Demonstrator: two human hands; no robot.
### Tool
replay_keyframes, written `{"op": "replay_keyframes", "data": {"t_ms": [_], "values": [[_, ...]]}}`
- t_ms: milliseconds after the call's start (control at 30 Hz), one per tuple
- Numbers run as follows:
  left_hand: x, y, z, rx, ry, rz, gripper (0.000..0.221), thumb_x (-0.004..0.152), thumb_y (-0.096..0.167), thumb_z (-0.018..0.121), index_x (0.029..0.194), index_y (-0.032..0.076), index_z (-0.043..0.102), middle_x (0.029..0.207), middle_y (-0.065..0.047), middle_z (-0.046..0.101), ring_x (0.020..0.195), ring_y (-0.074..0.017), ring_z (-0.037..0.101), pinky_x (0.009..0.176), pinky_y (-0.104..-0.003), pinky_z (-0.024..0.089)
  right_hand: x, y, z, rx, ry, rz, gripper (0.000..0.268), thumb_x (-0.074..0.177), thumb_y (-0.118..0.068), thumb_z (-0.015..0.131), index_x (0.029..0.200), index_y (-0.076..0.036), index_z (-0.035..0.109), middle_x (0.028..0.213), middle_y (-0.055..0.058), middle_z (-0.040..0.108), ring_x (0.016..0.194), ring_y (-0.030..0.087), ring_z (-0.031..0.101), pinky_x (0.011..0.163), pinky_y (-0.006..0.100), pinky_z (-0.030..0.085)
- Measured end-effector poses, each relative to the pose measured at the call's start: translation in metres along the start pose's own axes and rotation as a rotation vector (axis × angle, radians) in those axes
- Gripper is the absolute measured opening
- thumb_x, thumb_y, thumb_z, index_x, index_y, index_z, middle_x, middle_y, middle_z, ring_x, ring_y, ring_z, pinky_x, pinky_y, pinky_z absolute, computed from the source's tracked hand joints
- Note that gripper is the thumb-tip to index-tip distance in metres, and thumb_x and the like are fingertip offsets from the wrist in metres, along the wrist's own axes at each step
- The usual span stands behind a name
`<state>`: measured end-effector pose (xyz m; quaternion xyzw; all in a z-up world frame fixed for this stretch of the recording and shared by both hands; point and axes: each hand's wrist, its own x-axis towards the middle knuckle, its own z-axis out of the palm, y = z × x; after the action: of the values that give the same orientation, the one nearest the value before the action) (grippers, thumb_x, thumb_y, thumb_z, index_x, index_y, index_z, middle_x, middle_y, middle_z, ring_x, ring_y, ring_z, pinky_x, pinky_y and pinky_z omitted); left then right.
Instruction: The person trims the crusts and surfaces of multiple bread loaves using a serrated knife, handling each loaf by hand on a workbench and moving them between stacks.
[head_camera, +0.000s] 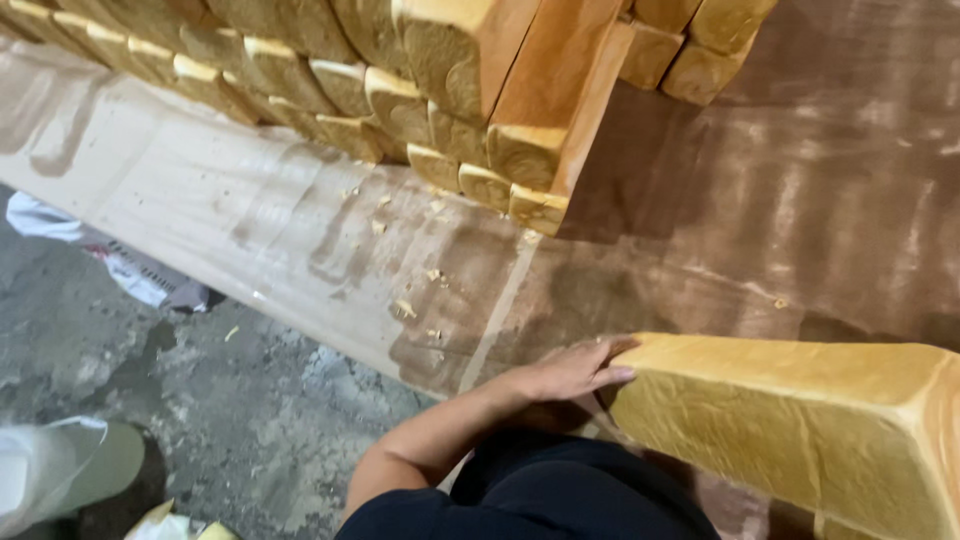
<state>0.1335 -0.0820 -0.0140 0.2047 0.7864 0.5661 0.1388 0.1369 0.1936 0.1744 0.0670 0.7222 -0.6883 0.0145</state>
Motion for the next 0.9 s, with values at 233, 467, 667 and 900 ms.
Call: {"op": "replay_keyframes", "data": {"t_ms": [233,467,667,900], "values": [[-0.002,0.035,-0.006,-0.383,0.030,-0.159,0.079,0.086,0.044,0.078,0.143,-0.005,0.054,0.133,-0.022,0.067,0.126,-0.0321,0.064,0.107,-0.042,0.051,-0.020,0.024,0.011,0.098,0.031,0.020,0.030,0.106,-0.019,0.059,0.129,-0.002,0.066,0.090,0.002,0.064,0.071,0.008,0.058,0.062,0.025,0.047],[-0.009,0.075,-0.055,-0.810,0.511,0.137,0.099,0.077,0.046,0.088,0.156,0.011,0.038,0.142,-0.015,0.059,0.130,-0.0275,0.057,0.109,-0.047,0.051,-0.044,0.035,-0.013,0.147,0.152,0.093,0.029,0.107,-0.018,0.059,0.131,-0.003,0.065,0.087,0.001,0.061,0.067,0.007,0.055,0.058,0.024,0.044],[0.004,0.119,-0.062,-1.723,0.208,0.366,0.109,0.080,0.050,0.088,0.162,0.007,0.030,0.158,-0.011,0.046,0.146,-0.0281,0.049,0.121,-0.049,0.047,-0.076,0.049,-0.045,0.233,0.351,0.152,0.028,0.108,-0.017,0.058,0.133,-0.004,0.064,0.085,-0.001,0.058,0.063,0.007,0.052,0.055,0.024,0.042],[-0.026,0.193,-0.114,-0.667,0.275,0.507,0.121,0.084,0.045,0.090,0.169,0.011,0.012,0.173,-0.007,0.019,0.153,-0.0273,0.039,0.129,-0.048,0.040,-0.074,0.052,-0.044,-0.001,0.355,0.105,0.023,0.111,-0.019,0.059,0.127,-0.005,0.063,0.082,-0.001,0.058,0.052,0.005,0.039,0.046,0.023,0.031]]}}
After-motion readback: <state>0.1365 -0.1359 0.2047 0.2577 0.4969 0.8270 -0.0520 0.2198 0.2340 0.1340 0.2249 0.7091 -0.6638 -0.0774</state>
